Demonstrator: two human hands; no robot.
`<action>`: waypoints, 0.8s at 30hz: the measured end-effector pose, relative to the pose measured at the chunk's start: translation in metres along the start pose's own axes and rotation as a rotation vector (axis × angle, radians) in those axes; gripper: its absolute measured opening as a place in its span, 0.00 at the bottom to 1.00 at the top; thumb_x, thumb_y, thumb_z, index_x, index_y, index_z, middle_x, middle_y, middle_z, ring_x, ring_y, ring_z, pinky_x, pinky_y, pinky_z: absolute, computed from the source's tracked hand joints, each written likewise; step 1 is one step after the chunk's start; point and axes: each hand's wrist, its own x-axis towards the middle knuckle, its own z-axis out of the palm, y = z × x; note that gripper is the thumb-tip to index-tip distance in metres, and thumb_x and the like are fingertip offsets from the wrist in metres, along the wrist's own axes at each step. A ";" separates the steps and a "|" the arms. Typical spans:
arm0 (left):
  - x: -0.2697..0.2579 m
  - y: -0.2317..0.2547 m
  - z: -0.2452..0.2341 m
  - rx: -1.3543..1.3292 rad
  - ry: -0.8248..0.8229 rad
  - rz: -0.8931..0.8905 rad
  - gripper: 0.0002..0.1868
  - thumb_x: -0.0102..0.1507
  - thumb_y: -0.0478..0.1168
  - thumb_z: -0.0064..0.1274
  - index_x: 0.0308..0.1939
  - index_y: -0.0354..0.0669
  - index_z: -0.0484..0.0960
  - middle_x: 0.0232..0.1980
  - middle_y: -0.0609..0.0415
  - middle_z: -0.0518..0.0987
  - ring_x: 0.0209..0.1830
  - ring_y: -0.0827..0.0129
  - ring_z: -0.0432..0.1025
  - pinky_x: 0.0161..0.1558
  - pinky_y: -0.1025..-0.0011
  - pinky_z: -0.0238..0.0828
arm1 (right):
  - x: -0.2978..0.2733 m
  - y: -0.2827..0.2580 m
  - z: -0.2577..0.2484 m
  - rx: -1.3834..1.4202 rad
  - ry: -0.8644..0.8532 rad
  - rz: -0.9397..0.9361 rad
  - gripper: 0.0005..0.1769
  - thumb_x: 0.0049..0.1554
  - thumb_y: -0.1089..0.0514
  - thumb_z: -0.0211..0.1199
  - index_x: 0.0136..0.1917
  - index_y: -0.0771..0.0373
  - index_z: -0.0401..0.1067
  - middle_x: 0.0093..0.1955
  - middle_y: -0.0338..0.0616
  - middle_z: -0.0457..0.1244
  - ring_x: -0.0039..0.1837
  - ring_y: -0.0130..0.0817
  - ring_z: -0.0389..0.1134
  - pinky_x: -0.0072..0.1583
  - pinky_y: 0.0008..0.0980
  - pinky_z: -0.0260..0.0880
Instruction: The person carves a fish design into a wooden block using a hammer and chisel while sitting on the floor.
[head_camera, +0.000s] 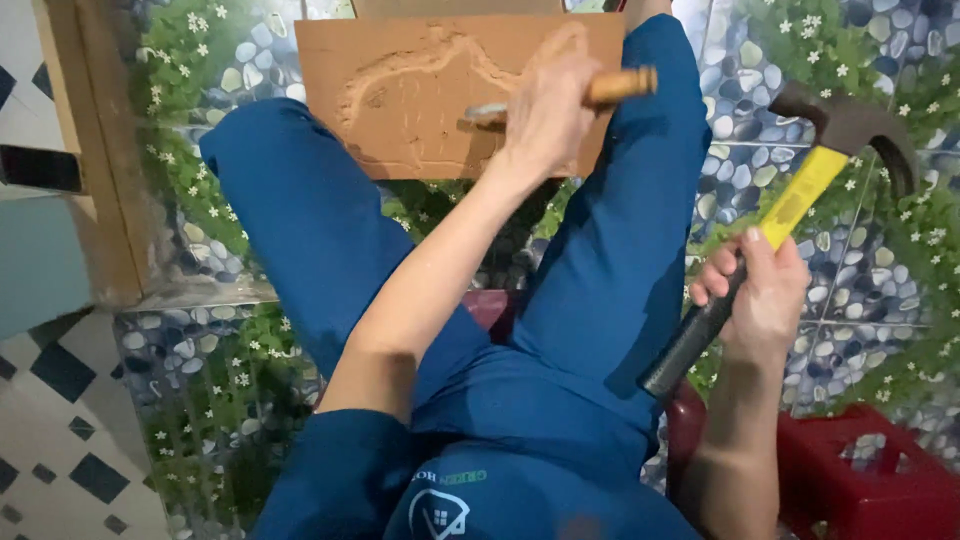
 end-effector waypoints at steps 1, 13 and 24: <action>-0.016 0.001 0.006 -0.001 0.001 0.001 0.14 0.55 0.36 0.69 0.26 0.44 0.75 0.40 0.53 0.66 0.36 0.55 0.70 0.29 0.54 0.69 | -0.007 0.002 -0.003 0.000 0.000 -0.001 0.08 0.74 0.55 0.48 0.50 0.56 0.59 0.35 0.31 0.53 0.30 0.21 0.54 0.31 0.23 0.63; -0.160 0.016 0.025 0.380 -0.421 -0.184 0.53 0.55 0.37 0.70 0.80 0.51 0.56 0.49 0.49 0.68 0.37 0.51 0.71 0.30 0.51 0.74 | -0.030 0.026 -0.010 0.136 0.014 0.061 0.08 0.71 0.56 0.52 0.49 0.56 0.60 0.34 0.35 0.53 0.29 0.24 0.53 0.31 0.27 0.60; -0.159 0.008 0.022 0.280 -0.529 -0.260 0.51 0.63 0.42 0.62 0.83 0.52 0.46 0.50 0.53 0.74 0.51 0.53 0.75 0.47 0.54 0.79 | -0.018 0.057 -0.019 0.143 0.042 0.034 0.06 0.73 0.57 0.50 0.53 0.60 0.61 0.32 0.37 0.50 0.27 0.28 0.54 0.26 0.36 0.61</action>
